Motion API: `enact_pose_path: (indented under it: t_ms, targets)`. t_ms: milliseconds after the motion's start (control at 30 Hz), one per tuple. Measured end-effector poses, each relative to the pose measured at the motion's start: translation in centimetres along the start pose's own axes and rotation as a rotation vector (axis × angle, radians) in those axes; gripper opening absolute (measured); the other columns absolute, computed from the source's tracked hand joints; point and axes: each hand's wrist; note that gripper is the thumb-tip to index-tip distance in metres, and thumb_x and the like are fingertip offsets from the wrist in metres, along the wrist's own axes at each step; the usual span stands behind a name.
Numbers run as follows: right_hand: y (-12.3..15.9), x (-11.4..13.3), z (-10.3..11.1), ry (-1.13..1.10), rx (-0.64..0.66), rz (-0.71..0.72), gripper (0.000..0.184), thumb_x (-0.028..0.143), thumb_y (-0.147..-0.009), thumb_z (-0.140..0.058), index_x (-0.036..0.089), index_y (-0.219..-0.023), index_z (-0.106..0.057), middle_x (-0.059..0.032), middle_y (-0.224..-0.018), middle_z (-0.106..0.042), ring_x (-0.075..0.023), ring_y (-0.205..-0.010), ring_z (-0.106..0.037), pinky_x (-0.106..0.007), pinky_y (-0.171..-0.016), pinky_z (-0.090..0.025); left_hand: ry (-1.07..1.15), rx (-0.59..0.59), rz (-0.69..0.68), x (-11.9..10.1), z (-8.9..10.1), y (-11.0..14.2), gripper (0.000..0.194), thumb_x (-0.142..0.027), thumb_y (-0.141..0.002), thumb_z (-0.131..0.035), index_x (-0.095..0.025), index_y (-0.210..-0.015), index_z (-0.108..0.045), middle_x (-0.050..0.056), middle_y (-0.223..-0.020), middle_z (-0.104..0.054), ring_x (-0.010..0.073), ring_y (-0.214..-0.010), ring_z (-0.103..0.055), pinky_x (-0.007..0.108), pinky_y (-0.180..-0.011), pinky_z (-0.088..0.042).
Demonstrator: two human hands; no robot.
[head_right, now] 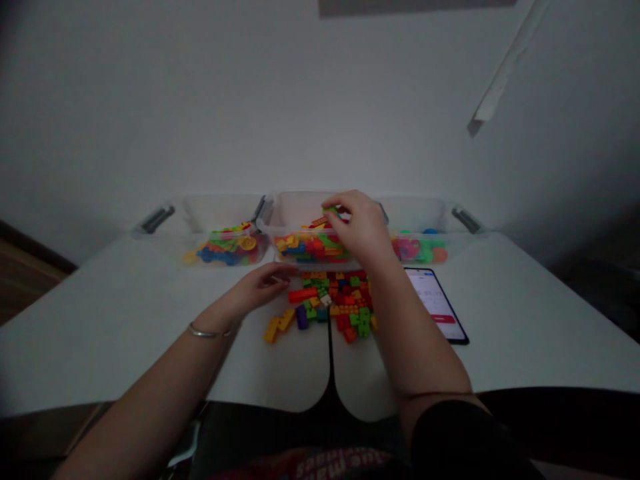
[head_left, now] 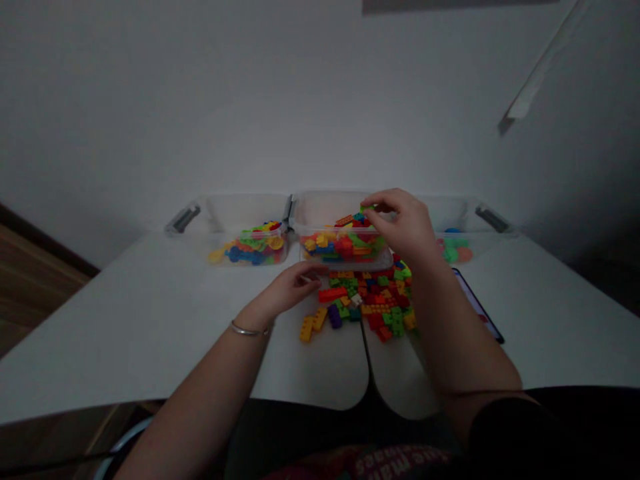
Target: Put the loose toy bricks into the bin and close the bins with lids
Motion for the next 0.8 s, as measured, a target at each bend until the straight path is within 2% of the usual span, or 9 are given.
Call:
enact_pose_path:
  t_ms: [67,133,233,300,400,500,600,800]
  targets:
    - [-0.1,-1.0,-0.1,0.055,0.012,-0.051,0.015,0.019,-0.082,-0.062,0.021,-0.090,-0.075,-0.0071,-0.097,-0.074,-0.0221,-0.090,-0.067,-0.040,-0.086,-0.052,-0.044,0.011,-0.002,0.0,0.2,0.0,0.033,-0.027,-0.088,-0.062,-0.021,-0.120,-0.066,0.009,-0.117,-0.070,0.0208,-0.099,-0.065,0.036,-0.082,-0.055]
    - [-0.1,-1.6,-0.2,0.101,0.079,-0.081,0.015,0.017,-0.081,-0.062,0.021,-0.088,-0.075,-0.0077,-0.098,-0.074,-0.0227,-0.092,-0.067,-0.040,-0.089,-0.051,-0.091,0.044,-0.023,0.0,0.5,0.0,0.040,-0.033,-0.084,-0.070,-0.023,-0.122,-0.066,0.009,-0.121,-0.068,0.0241,-0.107,-0.063,0.041,-0.091,-0.053]
    - [-0.2,-1.9,-0.4,0.171,0.231,-0.094,0.017,0.017,-0.083,-0.059,0.020,-0.083,-0.076,-0.0076,-0.098,-0.074,-0.0229,-0.097,-0.067,-0.038,-0.091,-0.049,-0.193,0.121,-0.071,0.1,1.1,0.1,0.061,-0.039,-0.070,-0.084,-0.027,-0.127,-0.065,0.009,-0.130,-0.064,0.0305,-0.124,-0.055,0.051,-0.111,-0.040]
    - [-0.1,-1.5,-0.5,0.231,0.329,-0.115,0.023,0.024,-0.089,-0.055,0.019,-0.081,-0.076,-0.0078,-0.094,-0.075,-0.0227,-0.093,-0.067,-0.036,-0.086,-0.049,-0.259,0.191,-0.069,0.1,1.4,0.4,0.076,-0.041,-0.063,-0.088,-0.028,-0.133,-0.062,0.010,-0.140,-0.057,0.0339,-0.134,-0.047,0.055,-0.117,-0.031]
    - [0.0,-0.5,-0.5,0.324,0.426,-0.116,0.038,0.037,-0.097,-0.047,0.018,-0.084,-0.076,-0.0088,-0.094,-0.075,-0.0239,-0.092,-0.067,-0.035,-0.082,-0.048,-0.316,0.266,-0.008,-0.2,1.5,0.8,0.088,-0.041,-0.058,-0.091,-0.029,-0.139,-0.057,0.012,-0.153,-0.041,0.0381,-0.145,-0.033,0.057,-0.121,-0.025]
    - [0.2,0.7,-0.8,0.397,0.471,-0.084,0.045,0.045,-0.099,-0.042,0.018,-0.094,-0.078,-0.0103,-0.104,-0.076,-0.0267,-0.099,-0.067,-0.037,-0.085,-0.046,-0.341,0.321,0.017,-1.0,1.4,1.1,0.089,-0.039,-0.058,-0.091,-0.029,-0.140,-0.057,0.012,-0.156,-0.036,0.0395,-0.147,-0.027,0.057,-0.122,-0.022]
    - [0.4,1.7,-1.3,0.469,0.506,-0.044,0.049,0.046,-0.101,-0.038,0.017,-0.102,-0.077,-0.0124,-0.111,-0.075,-0.0285,-0.102,-0.067,-0.038,-0.087,-0.046,-0.364,0.372,0.008,-1.8,1.1,1.2,0.088,-0.036,-0.058,-0.090,-0.028,-0.139,-0.058,0.013,-0.153,-0.039,0.0390,-0.145,-0.031,0.056,-0.121,-0.023]
    - [0.8,2.6,-2.3,0.584,0.508,-0.002,0.048,0.048,-0.098,-0.046,0.014,-0.124,-0.066,-0.0153,-0.118,-0.073,-0.0316,-0.102,-0.068,-0.041,-0.085,-0.047,-0.478,0.319,0.015,-2.1,0.1,1.0,0.081,-0.035,-0.058,-0.089,-0.031,-0.134,-0.062,0.011,-0.145,-0.049,0.0373,-0.136,-0.042,0.054,-0.115,-0.033]
Point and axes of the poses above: each hand's wrist, its own y-axis away from the middle knuckle, its own z-axis out of the back of the hand, x = y × z
